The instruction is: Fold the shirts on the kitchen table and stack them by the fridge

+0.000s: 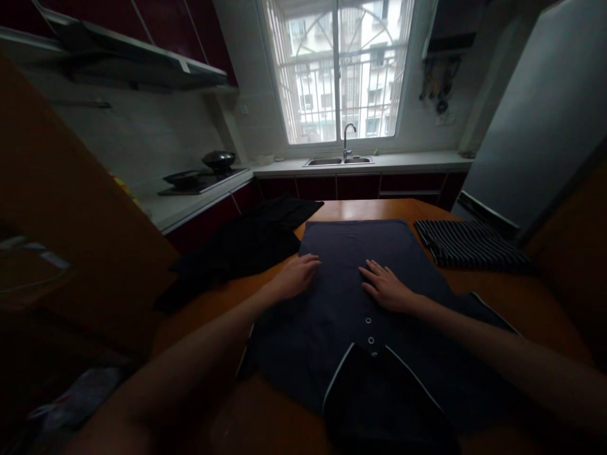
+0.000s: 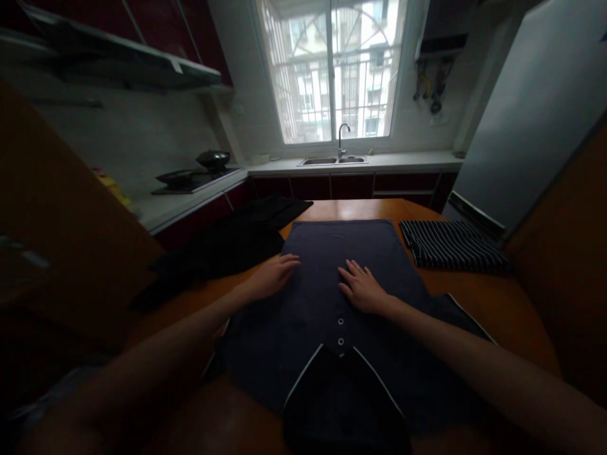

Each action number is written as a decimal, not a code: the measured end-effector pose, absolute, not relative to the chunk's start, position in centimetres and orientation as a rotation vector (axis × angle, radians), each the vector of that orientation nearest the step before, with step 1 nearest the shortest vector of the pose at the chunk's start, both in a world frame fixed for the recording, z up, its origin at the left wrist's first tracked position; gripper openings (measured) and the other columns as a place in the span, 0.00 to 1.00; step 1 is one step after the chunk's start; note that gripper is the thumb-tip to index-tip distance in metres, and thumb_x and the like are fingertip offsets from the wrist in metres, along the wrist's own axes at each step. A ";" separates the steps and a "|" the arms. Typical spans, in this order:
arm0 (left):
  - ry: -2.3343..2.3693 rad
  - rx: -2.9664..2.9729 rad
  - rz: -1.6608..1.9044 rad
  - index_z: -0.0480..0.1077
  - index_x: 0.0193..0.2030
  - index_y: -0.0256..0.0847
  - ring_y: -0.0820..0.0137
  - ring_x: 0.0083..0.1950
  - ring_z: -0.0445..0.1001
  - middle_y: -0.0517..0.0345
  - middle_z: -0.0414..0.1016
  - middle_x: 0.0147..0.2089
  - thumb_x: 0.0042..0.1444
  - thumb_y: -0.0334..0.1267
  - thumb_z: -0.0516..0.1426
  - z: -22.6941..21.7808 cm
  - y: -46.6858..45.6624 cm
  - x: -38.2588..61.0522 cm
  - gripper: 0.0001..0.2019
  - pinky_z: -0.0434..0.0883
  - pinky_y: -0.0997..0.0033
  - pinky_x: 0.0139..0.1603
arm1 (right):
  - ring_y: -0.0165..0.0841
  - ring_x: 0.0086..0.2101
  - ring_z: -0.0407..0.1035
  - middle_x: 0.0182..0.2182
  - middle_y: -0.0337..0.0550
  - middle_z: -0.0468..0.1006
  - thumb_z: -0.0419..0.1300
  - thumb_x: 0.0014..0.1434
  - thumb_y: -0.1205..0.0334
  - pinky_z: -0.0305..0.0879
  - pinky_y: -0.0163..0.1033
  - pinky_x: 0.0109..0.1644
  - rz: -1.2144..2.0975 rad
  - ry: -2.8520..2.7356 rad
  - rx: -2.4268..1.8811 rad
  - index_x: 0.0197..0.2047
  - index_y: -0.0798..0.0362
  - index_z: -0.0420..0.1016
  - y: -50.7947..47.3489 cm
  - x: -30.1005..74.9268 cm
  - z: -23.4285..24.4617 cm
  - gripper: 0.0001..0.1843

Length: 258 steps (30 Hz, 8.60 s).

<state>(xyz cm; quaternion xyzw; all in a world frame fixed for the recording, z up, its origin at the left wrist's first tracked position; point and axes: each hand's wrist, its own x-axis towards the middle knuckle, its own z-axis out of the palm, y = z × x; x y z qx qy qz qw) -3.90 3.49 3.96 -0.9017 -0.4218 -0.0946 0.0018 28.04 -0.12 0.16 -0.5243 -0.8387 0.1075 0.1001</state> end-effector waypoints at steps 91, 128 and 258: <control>-1.284 -2.994 -0.614 0.75 0.53 0.45 0.63 0.57 0.71 0.52 0.74 0.55 0.69 0.36 0.57 3.1 -22.1 -14.1 0.09 0.71 0.62 0.58 | 0.38 0.36 0.70 0.35 0.44 0.75 0.56 0.60 0.75 0.65 0.42 0.40 0.446 -2.015 -1.101 0.37 0.51 0.70 -29.0 18.0 0.9 0.09; -0.900 -3.252 -0.375 0.66 0.67 0.50 0.58 0.70 0.65 0.51 0.63 0.72 0.67 0.38 0.57 8.5 -21.8 -2.3 0.22 0.70 0.54 0.66 | 0.49 0.68 0.55 0.67 0.57 0.64 0.49 0.68 0.56 0.53 0.60 0.69 -0.175 -1.652 -2.007 0.62 0.56 0.73 -20.5 40.5 -2.9 0.25; -1.097 -3.062 0.039 0.57 0.71 0.32 0.44 0.73 0.57 0.31 0.56 0.73 0.66 0.54 0.55 3.9 -2.8 19.4 0.34 0.62 0.49 0.66 | 0.40 0.55 0.69 0.54 0.52 0.78 0.52 0.70 0.55 0.61 0.45 0.63 0.077 -1.691 -1.801 0.55 0.55 0.77 -6.0 40.1 -1.4 0.19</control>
